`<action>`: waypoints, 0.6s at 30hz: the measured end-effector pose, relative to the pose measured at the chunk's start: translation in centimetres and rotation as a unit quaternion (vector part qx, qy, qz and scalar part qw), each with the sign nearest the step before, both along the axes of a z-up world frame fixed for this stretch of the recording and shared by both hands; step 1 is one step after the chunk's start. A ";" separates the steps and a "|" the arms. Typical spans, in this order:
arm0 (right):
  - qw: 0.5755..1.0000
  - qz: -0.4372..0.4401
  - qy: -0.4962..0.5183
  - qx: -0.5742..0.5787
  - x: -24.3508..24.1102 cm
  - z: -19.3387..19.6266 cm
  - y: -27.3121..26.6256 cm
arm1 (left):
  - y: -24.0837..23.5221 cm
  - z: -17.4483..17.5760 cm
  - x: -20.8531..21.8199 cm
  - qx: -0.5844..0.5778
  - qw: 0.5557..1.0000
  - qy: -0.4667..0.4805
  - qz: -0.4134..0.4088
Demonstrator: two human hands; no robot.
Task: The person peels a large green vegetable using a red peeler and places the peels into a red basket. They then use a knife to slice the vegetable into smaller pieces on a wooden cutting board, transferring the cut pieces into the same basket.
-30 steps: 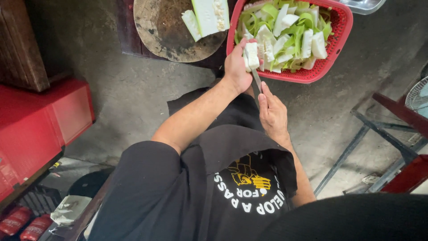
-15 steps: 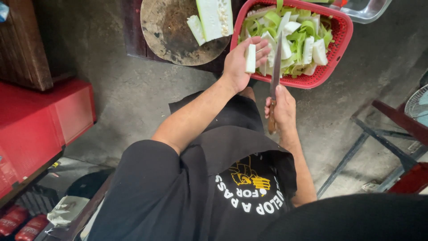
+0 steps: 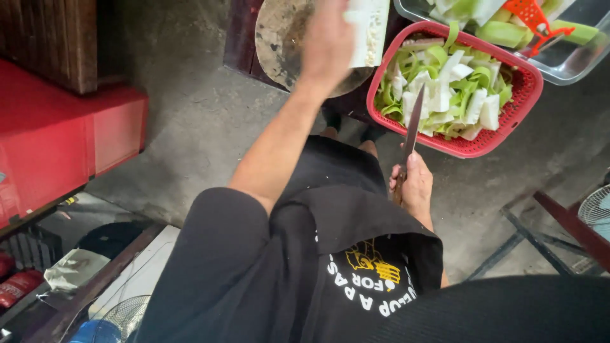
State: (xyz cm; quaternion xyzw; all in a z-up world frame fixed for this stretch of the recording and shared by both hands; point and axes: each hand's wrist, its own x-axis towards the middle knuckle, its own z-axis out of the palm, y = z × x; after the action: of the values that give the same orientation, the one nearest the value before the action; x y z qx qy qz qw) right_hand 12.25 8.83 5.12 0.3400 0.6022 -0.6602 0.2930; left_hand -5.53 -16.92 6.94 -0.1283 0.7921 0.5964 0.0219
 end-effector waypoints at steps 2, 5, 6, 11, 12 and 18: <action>1.000 0.007 -0.011 -0.006 0.0 0.1 -0.5 | -2.5 -0.3 1.6 -0.172 0.982 -0.063 0.055; 0.999 0.028 -0.004 -0.014 0.1 -0.7 -1.5 | -4.0 -5.5 3.7 -0.249 0.939 -0.238 0.005; 0.999 0.033 0.009 -0.015 0.1 -1.1 -1.8 | -3.9 -7.1 4.2 -0.278 0.938 -0.206 0.012; 0.998 0.048 0.022 -0.018 -0.4 -0.9 -3.1 | -3.5 -8.2 6.0 -0.230 0.953 -0.193 0.047; 0.998 0.052 0.024 -0.017 -0.3 -1.0 -3.2 | -3.5 -9.0 6.6 -0.259 0.952 -0.156 0.039; 0.998 0.049 0.028 -0.009 0.6 -1.7 -3.4 | -3.8 -10.4 6.5 -0.290 0.951 -0.110 0.010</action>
State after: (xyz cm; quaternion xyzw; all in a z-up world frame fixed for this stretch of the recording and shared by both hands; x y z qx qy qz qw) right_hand 12.84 5.38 3.42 0.2887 0.6199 -0.6601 0.3108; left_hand 1.00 -20.74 -3.44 -0.2022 0.9222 0.3231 0.0650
